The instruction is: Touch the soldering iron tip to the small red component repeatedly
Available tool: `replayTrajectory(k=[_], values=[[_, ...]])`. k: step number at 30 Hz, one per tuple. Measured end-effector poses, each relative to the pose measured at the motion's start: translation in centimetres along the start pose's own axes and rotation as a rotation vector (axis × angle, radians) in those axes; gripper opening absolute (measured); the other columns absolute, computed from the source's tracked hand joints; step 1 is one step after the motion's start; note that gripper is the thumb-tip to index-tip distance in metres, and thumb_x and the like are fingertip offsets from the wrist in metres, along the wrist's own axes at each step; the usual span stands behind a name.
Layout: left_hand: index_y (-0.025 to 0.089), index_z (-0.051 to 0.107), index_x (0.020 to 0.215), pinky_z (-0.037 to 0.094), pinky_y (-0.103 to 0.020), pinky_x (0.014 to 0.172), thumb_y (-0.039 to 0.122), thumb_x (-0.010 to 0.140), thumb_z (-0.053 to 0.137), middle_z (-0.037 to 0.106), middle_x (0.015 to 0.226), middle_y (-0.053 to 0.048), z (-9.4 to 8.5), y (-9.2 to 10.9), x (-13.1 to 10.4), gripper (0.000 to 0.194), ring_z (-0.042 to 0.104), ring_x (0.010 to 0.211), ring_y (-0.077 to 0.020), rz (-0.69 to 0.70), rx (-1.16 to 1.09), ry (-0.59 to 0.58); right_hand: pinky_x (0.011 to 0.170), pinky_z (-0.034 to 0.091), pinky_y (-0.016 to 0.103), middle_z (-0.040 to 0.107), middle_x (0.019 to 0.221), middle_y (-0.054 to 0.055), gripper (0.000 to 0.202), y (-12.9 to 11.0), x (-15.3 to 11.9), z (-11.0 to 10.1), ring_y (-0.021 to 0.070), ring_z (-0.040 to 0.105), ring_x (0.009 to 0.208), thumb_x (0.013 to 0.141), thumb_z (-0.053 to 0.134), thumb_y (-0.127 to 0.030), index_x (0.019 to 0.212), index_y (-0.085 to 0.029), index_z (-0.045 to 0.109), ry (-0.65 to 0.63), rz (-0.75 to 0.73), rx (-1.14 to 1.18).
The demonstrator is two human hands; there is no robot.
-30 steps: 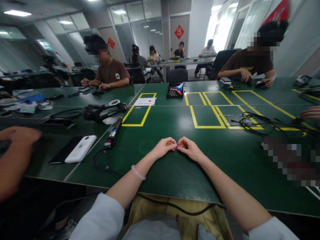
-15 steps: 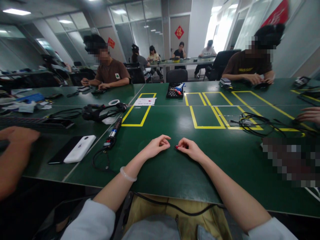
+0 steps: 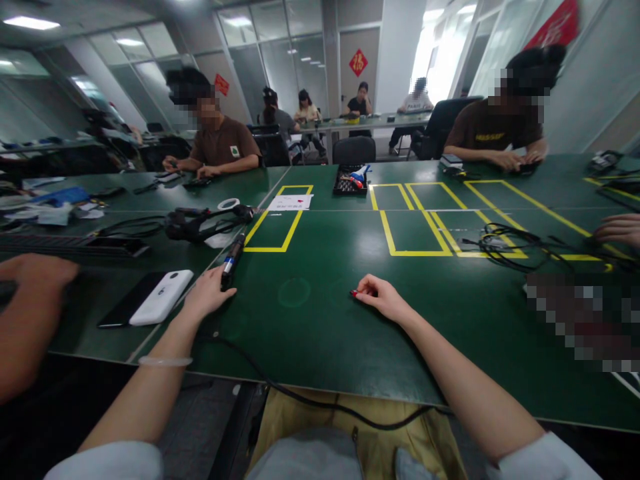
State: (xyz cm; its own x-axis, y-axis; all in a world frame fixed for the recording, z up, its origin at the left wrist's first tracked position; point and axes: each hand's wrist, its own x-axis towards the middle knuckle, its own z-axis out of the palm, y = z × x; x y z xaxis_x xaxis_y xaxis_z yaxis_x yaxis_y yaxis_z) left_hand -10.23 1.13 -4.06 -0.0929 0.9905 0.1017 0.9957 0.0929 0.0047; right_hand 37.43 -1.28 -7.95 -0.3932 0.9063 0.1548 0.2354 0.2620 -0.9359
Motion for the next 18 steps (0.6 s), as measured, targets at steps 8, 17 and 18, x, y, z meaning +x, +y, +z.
replayTrajectory(k=[8,17,18], values=[[0.01,0.052,0.122,0.046,-0.037,0.089,0.052,0.065,0.06,0.06,0.114,-0.015,-0.3,-2.1,1.5,0.071,0.057,0.102,-0.0299,-0.019,-0.099,-0.171,0.058,0.039,0.024,0.055,0.069,-0.001,0.024,-0.2,0.0,-0.1,0.0119,0.048,0.062,0.079,0.066,-0.039,0.083,-0.018,0.057,-0.002,-0.005,-0.008],[0.013,0.052,0.121,0.041,-0.037,0.098,0.049,0.068,0.06,0.05,0.116,-0.013,0.3,5.0,-0.6,0.065,0.05,0.115,-0.0295,-0.049,-0.183,-0.044,0.057,0.037,0.024,0.056,0.068,-0.002,0.024,-0.2,0.0,-0.1,0.012,0.048,0.061,0.079,0.066,-0.04,0.082,-0.018,0.058,-0.013,-0.003,-0.005],[0.014,0.052,0.123,0.042,-0.037,0.097,0.048,0.068,0.061,0.048,0.116,-0.012,0.3,6.3,-0.9,0.066,0.051,0.114,-0.0289,-0.038,-0.209,-0.046,0.057,0.037,0.024,0.055,0.068,-0.002,0.023,-0.3,0.0,-0.1,0.012,0.048,0.061,0.079,0.066,-0.04,0.082,-0.018,0.058,-0.012,-0.002,-0.008]])
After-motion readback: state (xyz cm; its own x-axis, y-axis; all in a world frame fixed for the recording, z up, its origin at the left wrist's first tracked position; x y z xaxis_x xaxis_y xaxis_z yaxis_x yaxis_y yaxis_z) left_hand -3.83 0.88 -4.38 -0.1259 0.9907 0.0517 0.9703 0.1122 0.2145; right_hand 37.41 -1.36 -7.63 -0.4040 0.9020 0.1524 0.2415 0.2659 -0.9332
